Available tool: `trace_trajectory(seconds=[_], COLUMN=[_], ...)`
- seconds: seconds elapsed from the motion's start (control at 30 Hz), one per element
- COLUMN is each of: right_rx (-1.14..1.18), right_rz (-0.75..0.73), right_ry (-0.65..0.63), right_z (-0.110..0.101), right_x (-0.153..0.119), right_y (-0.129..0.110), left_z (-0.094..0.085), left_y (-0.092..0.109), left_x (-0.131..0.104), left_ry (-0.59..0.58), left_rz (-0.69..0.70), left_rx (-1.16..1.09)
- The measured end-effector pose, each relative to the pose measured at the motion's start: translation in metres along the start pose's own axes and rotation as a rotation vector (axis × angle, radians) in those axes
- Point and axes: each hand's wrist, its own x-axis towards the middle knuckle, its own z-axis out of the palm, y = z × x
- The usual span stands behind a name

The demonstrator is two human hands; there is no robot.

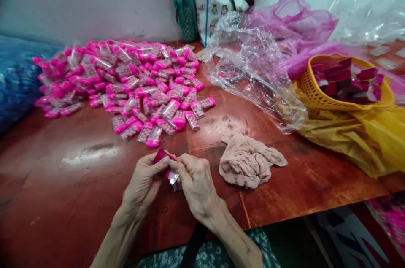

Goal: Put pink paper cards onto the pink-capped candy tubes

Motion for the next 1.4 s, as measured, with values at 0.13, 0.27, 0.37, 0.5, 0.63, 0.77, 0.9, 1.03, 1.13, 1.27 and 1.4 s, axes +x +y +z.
trace_trajectory(seconds=[0.13, 0.27, 0.37, 0.5, 0.63, 0.77, 0.9, 1.03, 1.13, 1.27, 1.4], right_rx=[-0.121, -0.071, 0.080, -0.032, -0.258, -0.352, -0.348, -0.354, -0.320, -0.198, 0.033], right_rz=[0.010, 0.044, 0.129, 0.053, -0.081, -0.116, -0.120, -0.108, -0.067, -0.005, 0.054], right_ry=[0.000, -0.036, -0.007, 0.109, 0.191, 0.190, 0.168, 0.134, 0.072, -0.054, -0.120], right_z=[0.005, 0.008, 0.010, 0.018, 0.026, 0.026, 0.027, 0.027, 0.026, 0.026, 0.031], right_x=[0.003, 0.008, 0.012, 0.009, 0.006, 0.007, 0.010, 0.012, 0.013, 0.015, 0.019], right_y=[-0.002, 0.001, 0.006, 0.010, 0.009, 0.012, 0.014, 0.014, 0.014, 0.014, 0.013], left_z=[-0.001, -0.007, -0.015, -0.022, -0.021, -0.022, -0.031, -0.043, -0.048, -0.047, -0.043], left_y=[-0.002, -0.001, 0.002, -0.001, -0.005, -0.005, -0.003, 0.001, 0.004, 0.008, 0.011], left_x=[0.005, 0.007, 0.004, 0.002, 0.002, 0.000, 0.004, 0.008, 0.008, 0.007, 0.007], left_ry=[0.043, 0.085, 0.071, 0.098, 0.131, 0.253, 0.248, 0.121, 0.067, -0.008, 0.135], left_rz=[0.005, 0.057, 0.084, 0.113, 0.149, 0.325, 0.323, 0.232, 0.218, 0.134, 0.162], left_rx=[-0.018, -0.020, 0.010, -0.009, -0.035, 0.122, 0.118, 0.004, 0.039, 0.038, 0.009])
